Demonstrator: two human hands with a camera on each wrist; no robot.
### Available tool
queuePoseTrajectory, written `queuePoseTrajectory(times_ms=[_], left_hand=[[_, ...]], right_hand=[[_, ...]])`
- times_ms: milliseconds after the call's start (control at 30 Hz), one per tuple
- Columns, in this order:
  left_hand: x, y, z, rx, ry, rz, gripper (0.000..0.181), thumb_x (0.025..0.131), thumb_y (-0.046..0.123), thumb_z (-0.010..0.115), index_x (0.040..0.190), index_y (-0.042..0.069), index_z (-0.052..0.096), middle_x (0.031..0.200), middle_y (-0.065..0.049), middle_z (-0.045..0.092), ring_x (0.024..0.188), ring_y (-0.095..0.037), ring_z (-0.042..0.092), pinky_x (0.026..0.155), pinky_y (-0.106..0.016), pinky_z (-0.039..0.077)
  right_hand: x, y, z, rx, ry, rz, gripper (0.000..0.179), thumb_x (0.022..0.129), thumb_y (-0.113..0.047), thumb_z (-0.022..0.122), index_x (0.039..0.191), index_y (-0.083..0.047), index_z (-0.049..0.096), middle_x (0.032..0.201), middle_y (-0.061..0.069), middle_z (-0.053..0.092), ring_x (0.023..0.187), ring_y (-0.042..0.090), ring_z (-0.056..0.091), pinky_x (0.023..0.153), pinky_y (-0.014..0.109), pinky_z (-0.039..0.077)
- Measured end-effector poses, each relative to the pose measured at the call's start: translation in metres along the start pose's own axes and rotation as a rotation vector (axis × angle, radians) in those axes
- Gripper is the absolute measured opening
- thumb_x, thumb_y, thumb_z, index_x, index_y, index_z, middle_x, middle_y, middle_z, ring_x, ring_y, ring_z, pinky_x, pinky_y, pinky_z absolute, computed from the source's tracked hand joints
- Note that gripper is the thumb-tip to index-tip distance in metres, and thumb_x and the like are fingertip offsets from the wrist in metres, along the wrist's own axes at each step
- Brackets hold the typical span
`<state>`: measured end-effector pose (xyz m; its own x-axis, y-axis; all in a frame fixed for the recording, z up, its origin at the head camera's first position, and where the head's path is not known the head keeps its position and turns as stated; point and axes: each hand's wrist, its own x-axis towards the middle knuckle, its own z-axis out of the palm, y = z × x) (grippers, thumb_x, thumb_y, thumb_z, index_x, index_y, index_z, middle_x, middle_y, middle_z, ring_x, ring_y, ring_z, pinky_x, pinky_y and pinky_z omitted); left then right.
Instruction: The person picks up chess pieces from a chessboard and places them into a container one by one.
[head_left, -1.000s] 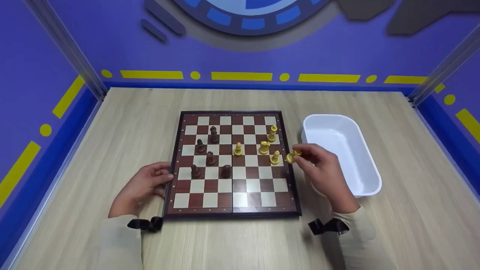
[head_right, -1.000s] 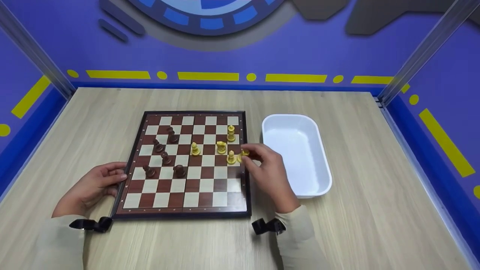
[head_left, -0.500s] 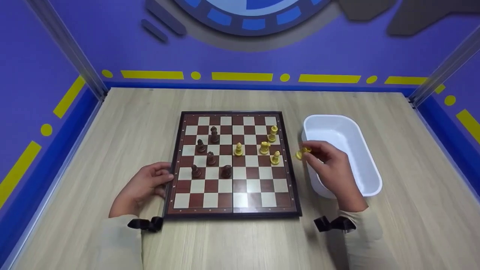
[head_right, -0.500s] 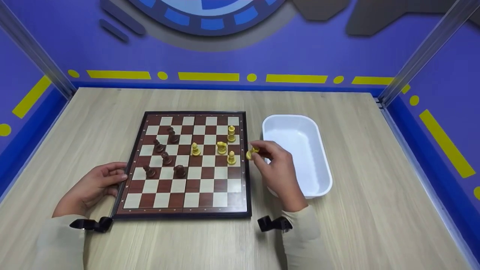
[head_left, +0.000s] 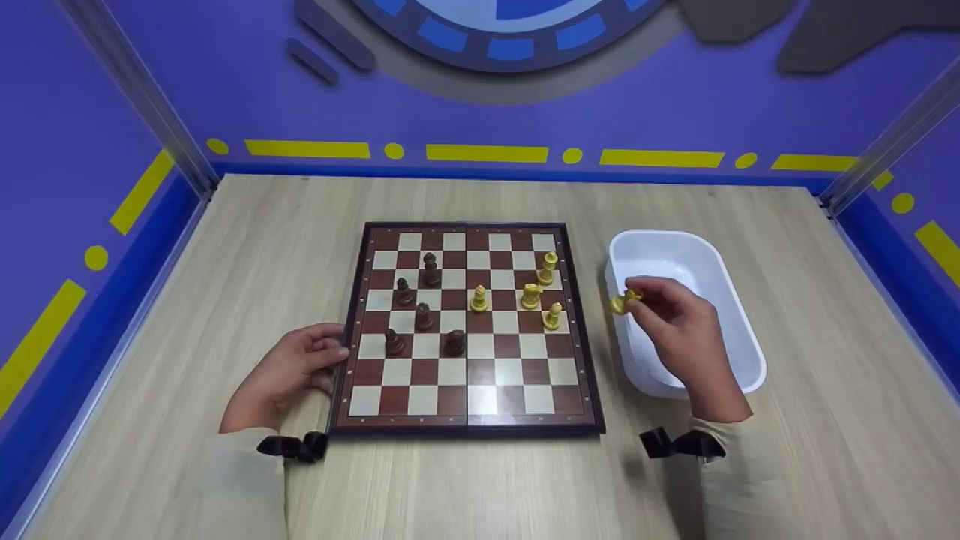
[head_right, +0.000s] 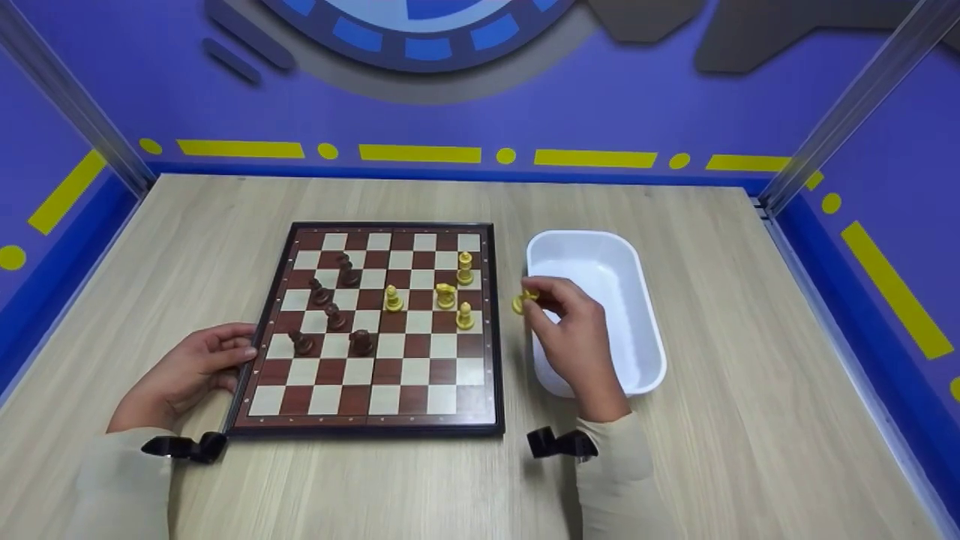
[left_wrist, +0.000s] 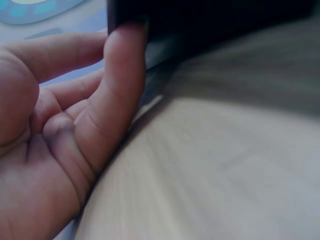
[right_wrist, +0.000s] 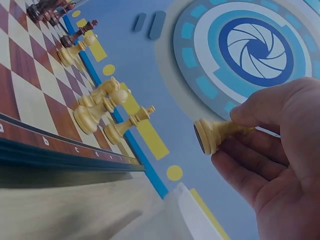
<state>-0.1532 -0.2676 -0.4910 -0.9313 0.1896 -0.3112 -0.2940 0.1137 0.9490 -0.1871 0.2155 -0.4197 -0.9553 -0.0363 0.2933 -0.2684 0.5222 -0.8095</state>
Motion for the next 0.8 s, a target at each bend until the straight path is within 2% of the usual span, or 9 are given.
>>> queuePoseTrajectory(times_ms=[200, 600, 800], left_hand=[[0.0, 0.0, -0.001, -0.007, -0.027, 0.017, 0.052, 0.095, 0.012, 0.061, 0.138, -0.007, 0.04, 0.086, 0.002, 0.064, 0.058, -0.012, 0.066, 0.053, -0.036, 0.059], [-0.001, 0.004, 0.0, 0.004, 0.002, -0.001, 0.05, 0.094, 0.011, 0.062, 0.138, -0.006, 0.042, 0.088, -0.001, 0.064, 0.058, -0.013, 0.066, 0.053, -0.035, 0.059], [-0.002, 0.002, 0.001, -0.017, -0.016, 0.003, 0.05, 0.095, 0.011, 0.061, 0.138, -0.006, 0.042, 0.087, 0.0, 0.065, 0.06, -0.013, 0.066, 0.053, -0.034, 0.059]], right_hand=[[0.002, 0.006, -0.006, -0.018, 0.019, 0.008, 0.023, 0.092, -0.01, 0.066, 0.113, -0.003, 0.068, 0.107, 0.006, 0.068, 0.091, 0.002, 0.062, 0.079, 0.007, 0.051], [0.004, 0.01, -0.014, -0.045, 0.037, 0.063, 0.025, 0.092, -0.013, 0.066, 0.116, -0.006, 0.068, 0.109, 0.007, 0.068, 0.092, 0.002, 0.062, 0.079, 0.006, 0.05], [0.004, 0.014, -0.012, -0.024, 0.049, 0.081, 0.024, 0.09, -0.01, 0.067, 0.114, -0.005, 0.069, 0.107, 0.011, 0.069, 0.088, -0.003, 0.06, 0.077, 0.005, 0.049]])
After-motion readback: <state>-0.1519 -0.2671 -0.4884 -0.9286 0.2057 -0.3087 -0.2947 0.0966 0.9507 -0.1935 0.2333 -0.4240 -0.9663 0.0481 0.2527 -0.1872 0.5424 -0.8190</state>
